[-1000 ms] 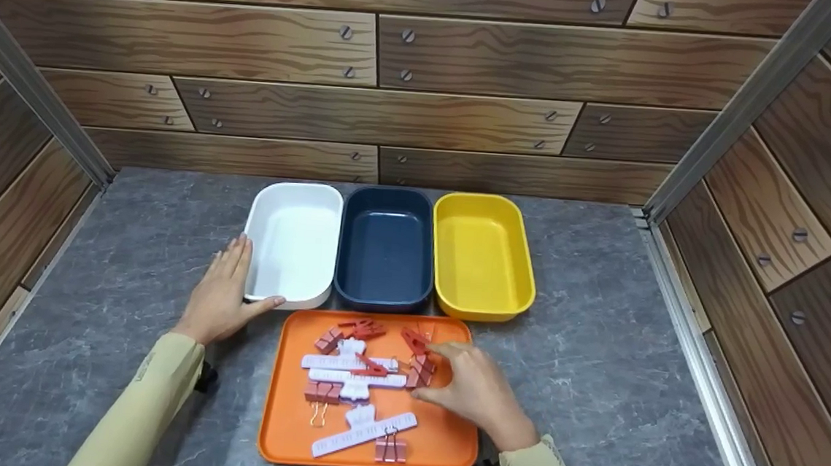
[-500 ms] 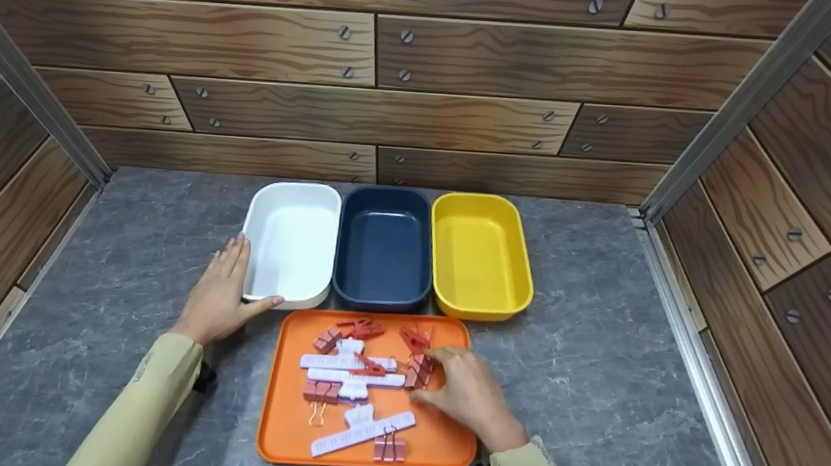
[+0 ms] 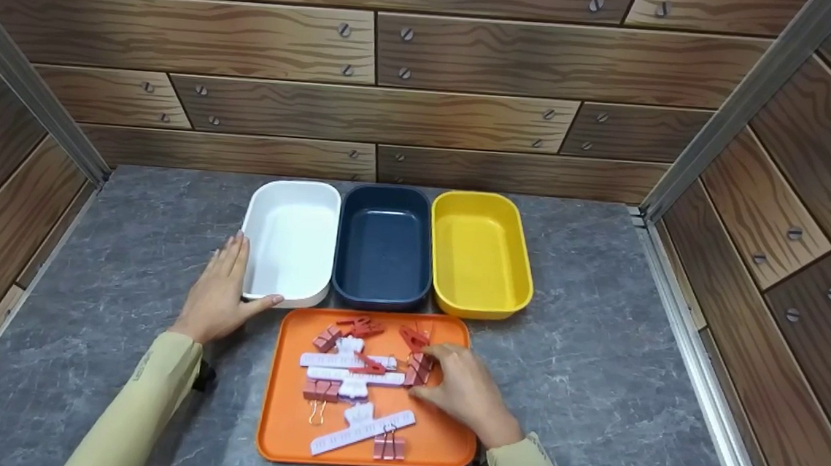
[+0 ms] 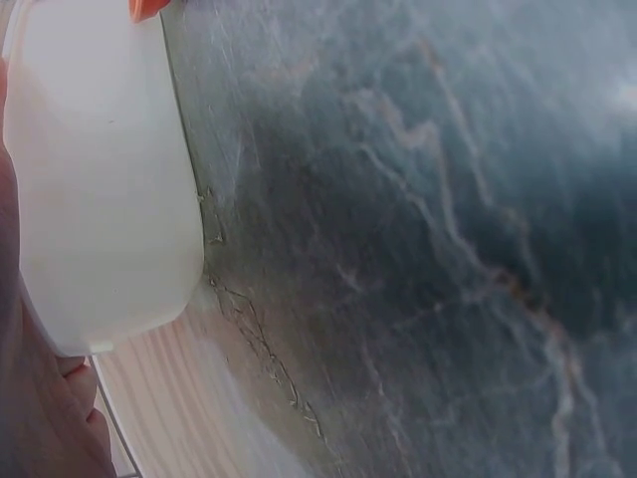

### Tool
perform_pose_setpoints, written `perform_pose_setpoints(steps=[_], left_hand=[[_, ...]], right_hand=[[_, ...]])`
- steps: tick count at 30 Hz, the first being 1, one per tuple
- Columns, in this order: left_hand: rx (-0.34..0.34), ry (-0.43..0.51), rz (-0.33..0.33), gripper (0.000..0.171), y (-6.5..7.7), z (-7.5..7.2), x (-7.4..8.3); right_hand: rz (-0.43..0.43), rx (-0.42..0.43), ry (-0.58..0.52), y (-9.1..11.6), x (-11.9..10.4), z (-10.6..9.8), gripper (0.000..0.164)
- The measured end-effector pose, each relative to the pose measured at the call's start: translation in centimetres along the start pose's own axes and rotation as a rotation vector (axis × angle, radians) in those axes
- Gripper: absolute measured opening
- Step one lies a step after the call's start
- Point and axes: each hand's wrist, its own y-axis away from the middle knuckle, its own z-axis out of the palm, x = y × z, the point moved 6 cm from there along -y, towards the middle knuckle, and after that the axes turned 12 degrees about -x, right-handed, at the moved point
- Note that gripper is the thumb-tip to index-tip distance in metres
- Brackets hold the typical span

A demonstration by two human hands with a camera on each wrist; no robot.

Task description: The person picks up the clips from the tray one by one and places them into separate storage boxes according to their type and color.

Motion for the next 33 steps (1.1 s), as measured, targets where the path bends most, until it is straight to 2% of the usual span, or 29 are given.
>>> perform_pose_setpoints(steps=[8,15,26,33], left_hand=[[-0.002,-0.006,0.000,0.130,0.0,0.0,0.0],[0.026,-0.010,0.032,0.129,0.0,-0.2,0.1],[0.009,-0.024,0.032,0.130,0.0,-0.1,0.0],[0.017,-0.043,0.038,0.130,0.0,-0.2,0.1]], right_hand=[[0.007,0.003,-0.022,0.1,0.1,-0.1,0.056],[-0.014,0.056,-0.031,0.4,-0.2,-1.1,0.055],[0.005,0.071,-0.091,0.1,-0.7,-2.3,0.054],[0.004,0.107,-0.079,0.0,-1.0,-3.0,0.057]])
